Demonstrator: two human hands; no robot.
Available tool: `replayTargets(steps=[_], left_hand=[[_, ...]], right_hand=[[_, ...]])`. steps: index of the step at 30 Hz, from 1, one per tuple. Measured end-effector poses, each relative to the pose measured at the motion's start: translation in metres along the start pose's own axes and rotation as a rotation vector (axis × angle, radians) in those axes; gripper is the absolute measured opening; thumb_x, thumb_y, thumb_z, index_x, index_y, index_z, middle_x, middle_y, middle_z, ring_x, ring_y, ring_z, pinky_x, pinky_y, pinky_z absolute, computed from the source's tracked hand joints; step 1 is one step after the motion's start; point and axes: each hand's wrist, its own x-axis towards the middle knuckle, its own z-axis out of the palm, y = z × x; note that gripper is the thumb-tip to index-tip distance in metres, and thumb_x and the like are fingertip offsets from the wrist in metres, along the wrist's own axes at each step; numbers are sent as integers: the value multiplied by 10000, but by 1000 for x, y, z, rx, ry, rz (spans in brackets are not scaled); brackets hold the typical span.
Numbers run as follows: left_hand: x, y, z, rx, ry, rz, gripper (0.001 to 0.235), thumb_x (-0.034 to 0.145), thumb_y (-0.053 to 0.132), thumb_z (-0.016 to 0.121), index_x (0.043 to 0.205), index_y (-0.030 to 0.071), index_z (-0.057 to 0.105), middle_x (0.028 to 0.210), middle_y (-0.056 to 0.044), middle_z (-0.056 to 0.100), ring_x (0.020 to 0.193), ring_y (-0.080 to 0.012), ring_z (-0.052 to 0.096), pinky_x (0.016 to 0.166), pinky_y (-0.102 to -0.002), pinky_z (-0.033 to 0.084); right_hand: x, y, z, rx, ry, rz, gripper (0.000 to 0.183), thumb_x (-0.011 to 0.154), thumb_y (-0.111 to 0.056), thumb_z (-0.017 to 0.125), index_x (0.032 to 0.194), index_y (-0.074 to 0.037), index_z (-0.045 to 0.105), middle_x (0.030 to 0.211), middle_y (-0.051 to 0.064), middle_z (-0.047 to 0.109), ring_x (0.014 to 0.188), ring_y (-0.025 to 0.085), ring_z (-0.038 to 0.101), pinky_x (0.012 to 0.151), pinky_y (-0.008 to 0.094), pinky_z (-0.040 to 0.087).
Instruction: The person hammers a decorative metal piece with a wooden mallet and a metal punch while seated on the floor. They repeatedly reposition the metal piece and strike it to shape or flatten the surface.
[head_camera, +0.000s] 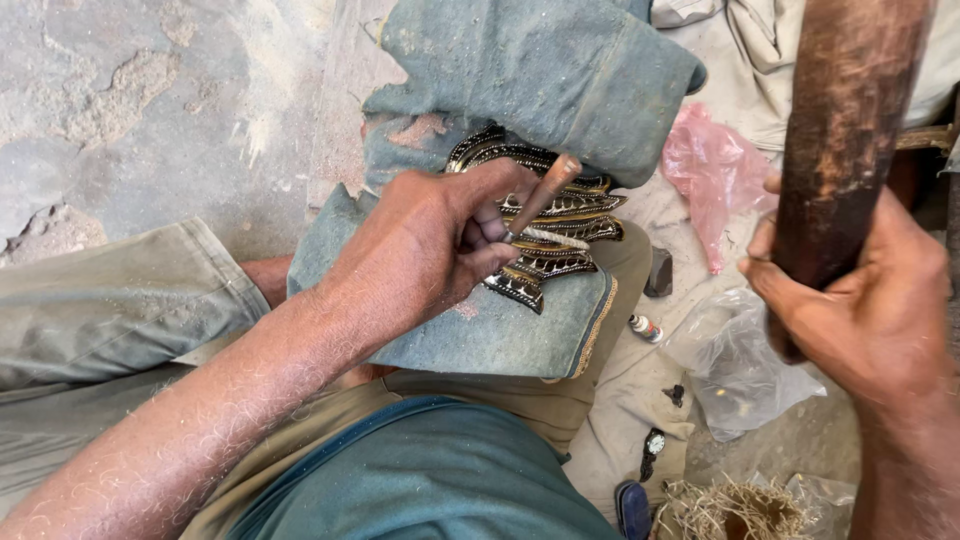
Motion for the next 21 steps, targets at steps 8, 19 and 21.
replayTargets(steps=[8, 19, 21], left_hand=[[-7, -5, -2, -50, 59, 163, 447, 895, 78, 762, 1312, 103, 603, 727, -45, 692, 605, -128, 686, 508, -331, 527], [-29, -1, -12, -179, 237, 235, 543, 917, 79, 822, 1403, 137, 588, 968, -3, 709, 807, -73, 721, 724, -252, 633], [-33, -4, -20, -159, 306, 224, 536, 943, 82, 833, 1408, 110, 570, 994, 0, 705, 864, -56, 730, 788, -253, 642]], right_hand=[[-9, -6, 9, 452, 243, -45, 467, 876, 70, 727, 1300, -45, 569, 1005, 19, 650, 954, 97, 660, 874, 257, 565], [-26, 73, 47, 306, 41, 234, 514, 793, -36, 793, 1247, -23, 554, 915, 72, 715, 789, 145, 712, 710, 318, 615], [-33, 100, 84, 422, -105, 530, 537, 721, -52, 829, 1187, -32, 563, 852, 109, 736, 684, 194, 727, 607, 353, 626]])
